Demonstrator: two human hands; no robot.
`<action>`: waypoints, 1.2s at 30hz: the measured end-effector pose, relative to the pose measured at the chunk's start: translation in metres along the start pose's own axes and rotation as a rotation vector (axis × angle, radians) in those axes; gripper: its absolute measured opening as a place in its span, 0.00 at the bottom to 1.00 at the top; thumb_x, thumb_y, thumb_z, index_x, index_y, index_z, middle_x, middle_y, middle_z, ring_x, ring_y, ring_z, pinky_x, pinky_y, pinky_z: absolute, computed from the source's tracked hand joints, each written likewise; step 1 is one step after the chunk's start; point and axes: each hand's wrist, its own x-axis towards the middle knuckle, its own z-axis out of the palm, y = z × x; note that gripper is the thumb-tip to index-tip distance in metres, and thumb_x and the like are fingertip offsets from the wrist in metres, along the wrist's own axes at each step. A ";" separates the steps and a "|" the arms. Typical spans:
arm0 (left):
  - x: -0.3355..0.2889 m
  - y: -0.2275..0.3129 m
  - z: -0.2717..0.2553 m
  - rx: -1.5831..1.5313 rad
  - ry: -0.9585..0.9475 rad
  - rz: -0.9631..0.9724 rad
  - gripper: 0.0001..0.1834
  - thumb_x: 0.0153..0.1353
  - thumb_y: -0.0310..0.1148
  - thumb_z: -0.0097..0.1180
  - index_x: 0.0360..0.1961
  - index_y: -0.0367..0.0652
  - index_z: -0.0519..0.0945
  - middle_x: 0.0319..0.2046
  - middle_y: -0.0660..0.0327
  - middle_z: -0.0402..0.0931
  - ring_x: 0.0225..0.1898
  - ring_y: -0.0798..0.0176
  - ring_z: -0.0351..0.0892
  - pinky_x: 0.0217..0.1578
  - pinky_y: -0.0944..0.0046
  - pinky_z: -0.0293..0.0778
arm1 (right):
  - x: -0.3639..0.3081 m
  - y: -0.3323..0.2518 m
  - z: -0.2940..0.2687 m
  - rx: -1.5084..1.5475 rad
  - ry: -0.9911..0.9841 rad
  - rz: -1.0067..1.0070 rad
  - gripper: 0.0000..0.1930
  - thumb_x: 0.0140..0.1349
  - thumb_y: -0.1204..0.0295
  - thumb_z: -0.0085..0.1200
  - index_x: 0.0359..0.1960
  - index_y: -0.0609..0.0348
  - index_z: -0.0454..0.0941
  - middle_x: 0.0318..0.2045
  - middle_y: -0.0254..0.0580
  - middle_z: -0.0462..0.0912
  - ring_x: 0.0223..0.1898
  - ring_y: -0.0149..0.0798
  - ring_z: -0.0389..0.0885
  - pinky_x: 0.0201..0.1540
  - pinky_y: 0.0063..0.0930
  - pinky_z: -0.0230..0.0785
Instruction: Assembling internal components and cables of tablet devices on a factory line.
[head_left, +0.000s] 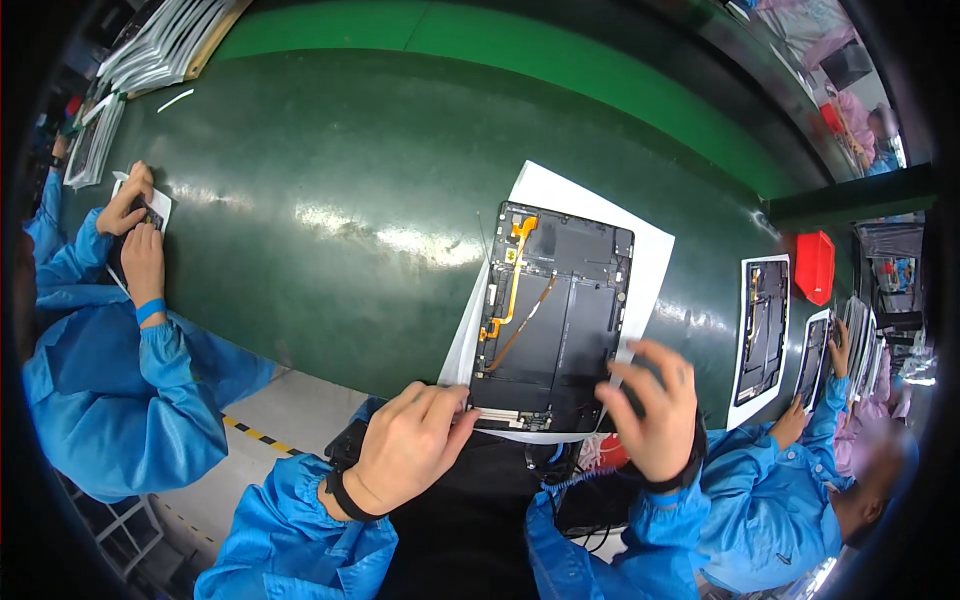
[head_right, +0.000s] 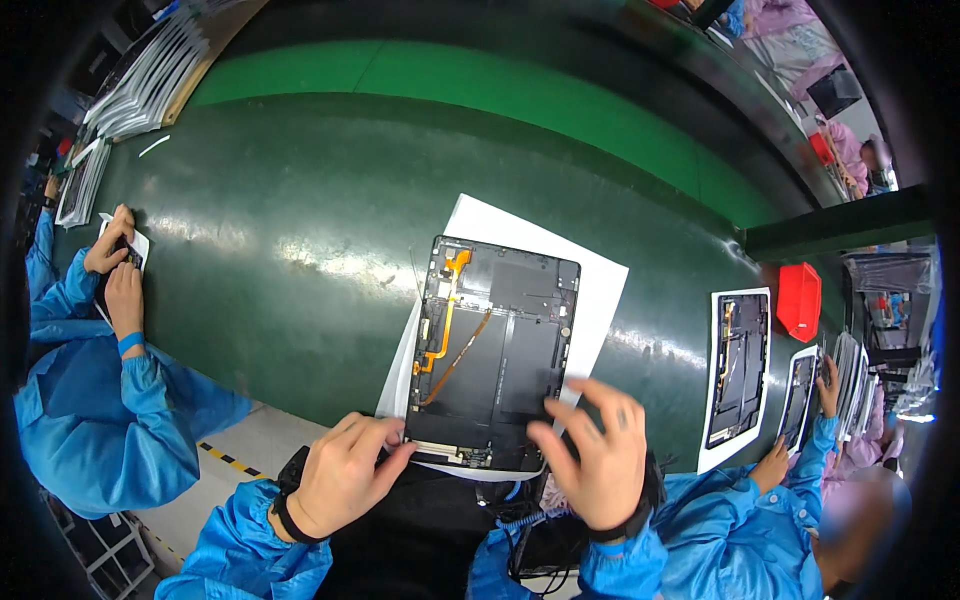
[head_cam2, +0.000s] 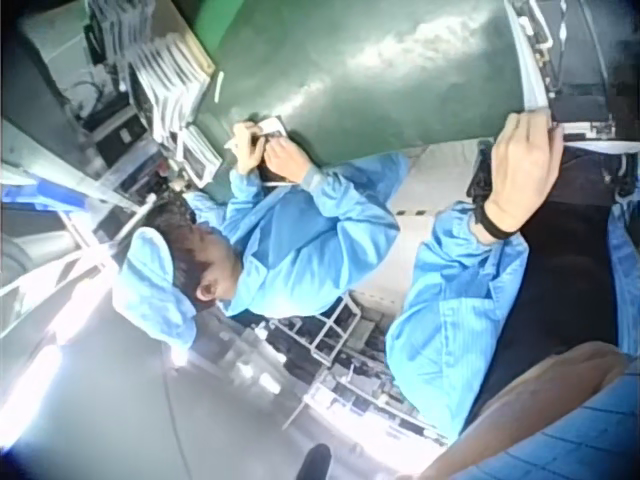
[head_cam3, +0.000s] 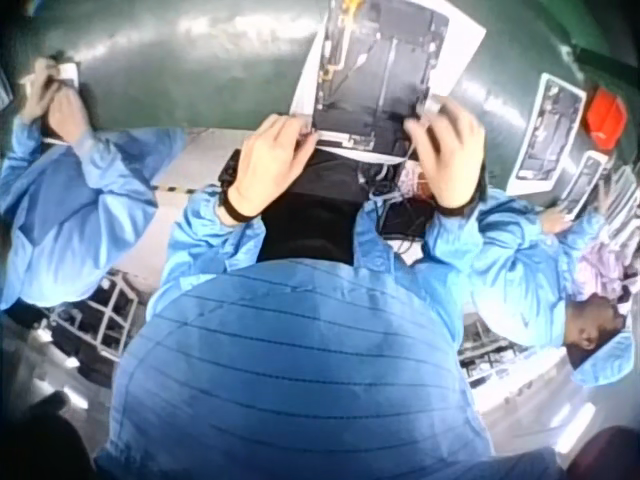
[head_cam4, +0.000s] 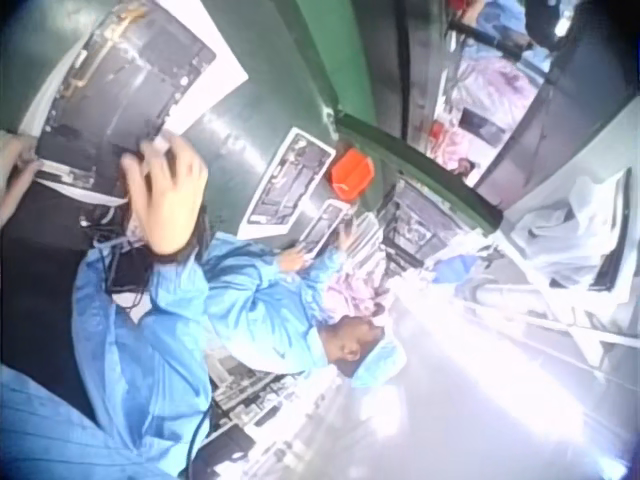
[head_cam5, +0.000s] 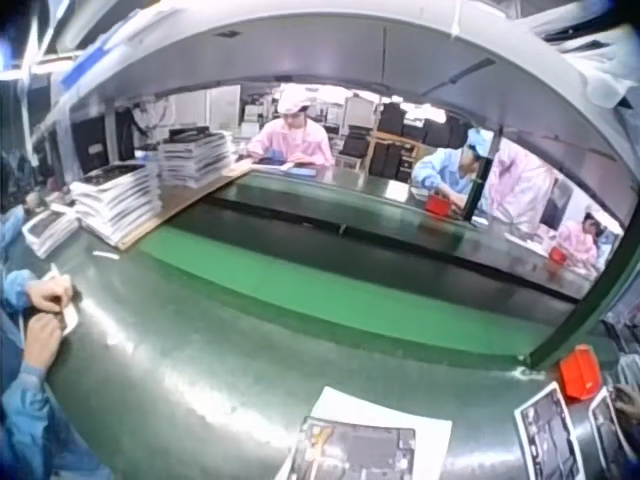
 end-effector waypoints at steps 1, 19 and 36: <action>-0.001 0.000 0.003 -0.037 -0.019 -0.010 0.14 0.56 0.27 0.74 0.41 0.37 0.81 0.30 0.58 0.81 0.32 0.54 0.83 0.31 0.57 0.79 | 0.016 0.001 0.006 0.014 0.046 -0.009 0.13 0.56 0.69 0.73 0.42 0.56 0.87 0.51 0.43 0.83 0.51 0.50 0.82 0.53 0.43 0.72; -0.014 -0.014 -0.005 -0.431 -0.147 -0.565 0.16 0.68 0.35 0.67 0.25 0.36 0.88 0.16 0.59 0.83 0.15 0.70 0.79 0.19 0.69 0.69 | 0.103 -0.005 0.061 0.229 0.022 0.059 0.06 0.57 0.71 0.70 0.34 0.53 0.86 0.41 0.33 0.83 0.45 0.44 0.78 0.47 0.37 0.62; 0.016 0.023 0.015 -1.423 -0.292 -0.681 0.18 0.79 0.36 0.54 0.56 0.32 0.84 0.38 0.58 0.89 0.35 0.70 0.87 0.25 0.72 0.79 | 0.013 -0.026 0.046 0.486 0.110 -0.280 0.16 0.41 0.78 0.75 0.35 0.55 0.88 0.47 0.42 0.82 0.48 0.52 0.83 0.45 0.43 0.77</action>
